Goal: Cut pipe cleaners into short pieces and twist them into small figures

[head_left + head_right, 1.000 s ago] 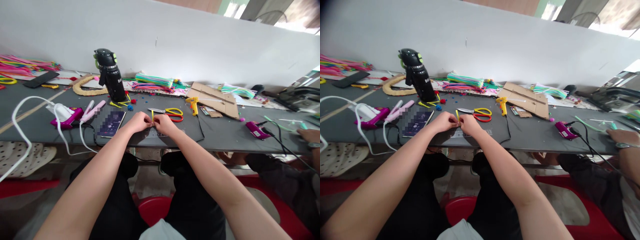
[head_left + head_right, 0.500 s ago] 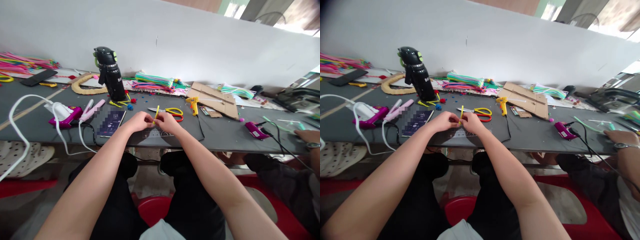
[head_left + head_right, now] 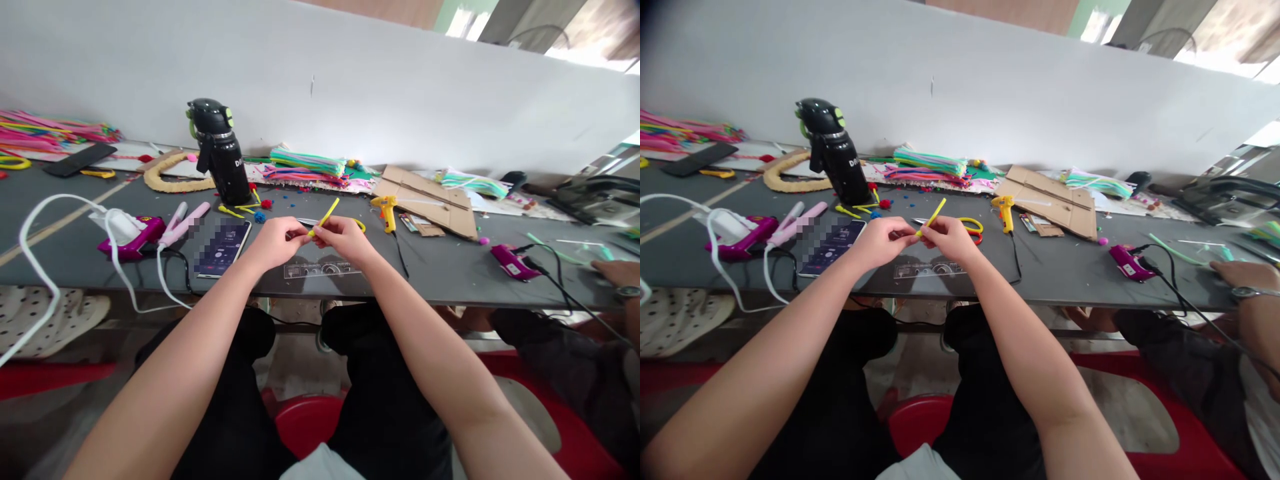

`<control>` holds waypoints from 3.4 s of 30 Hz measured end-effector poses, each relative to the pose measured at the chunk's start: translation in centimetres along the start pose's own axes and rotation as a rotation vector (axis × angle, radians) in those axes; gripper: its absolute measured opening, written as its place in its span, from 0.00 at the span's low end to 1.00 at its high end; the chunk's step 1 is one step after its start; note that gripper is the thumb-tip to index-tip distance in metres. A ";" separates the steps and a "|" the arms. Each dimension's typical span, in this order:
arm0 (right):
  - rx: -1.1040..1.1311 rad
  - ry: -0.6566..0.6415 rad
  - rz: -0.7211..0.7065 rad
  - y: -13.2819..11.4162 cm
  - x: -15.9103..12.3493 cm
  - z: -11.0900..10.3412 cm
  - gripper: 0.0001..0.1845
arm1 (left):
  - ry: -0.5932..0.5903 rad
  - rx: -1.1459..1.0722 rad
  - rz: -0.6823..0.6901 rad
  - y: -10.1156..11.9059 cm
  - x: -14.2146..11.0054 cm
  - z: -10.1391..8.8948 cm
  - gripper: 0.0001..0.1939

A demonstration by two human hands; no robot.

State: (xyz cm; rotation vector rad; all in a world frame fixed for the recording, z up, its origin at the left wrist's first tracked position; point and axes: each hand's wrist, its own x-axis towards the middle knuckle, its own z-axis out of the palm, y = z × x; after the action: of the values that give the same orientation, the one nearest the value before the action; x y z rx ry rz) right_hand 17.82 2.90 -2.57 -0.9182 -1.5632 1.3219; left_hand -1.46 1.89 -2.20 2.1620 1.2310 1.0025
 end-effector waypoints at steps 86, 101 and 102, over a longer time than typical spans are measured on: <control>0.487 0.023 0.129 -3.9 -2.4 3.1 0.11 | 0.285 -0.238 -0.113 4.0 -3.0 -2.6 0.13; -0.283 -0.004 -0.082 -2.1 -1.7 1.7 0.13 | 0.179 -0.225 -0.257 2.3 -1.8 -2.3 0.08; -0.324 0.000 -0.100 -2.1 -1.7 1.8 0.14 | 0.167 -0.234 -0.266 2.2 -1.7 -2.1 0.08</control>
State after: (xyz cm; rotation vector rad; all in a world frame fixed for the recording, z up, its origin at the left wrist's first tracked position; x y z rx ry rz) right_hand 16.75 0.33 -0.91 -1.0199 -1.8323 1.0153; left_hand -2.53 -0.59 0.00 1.7142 1.3592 1.1641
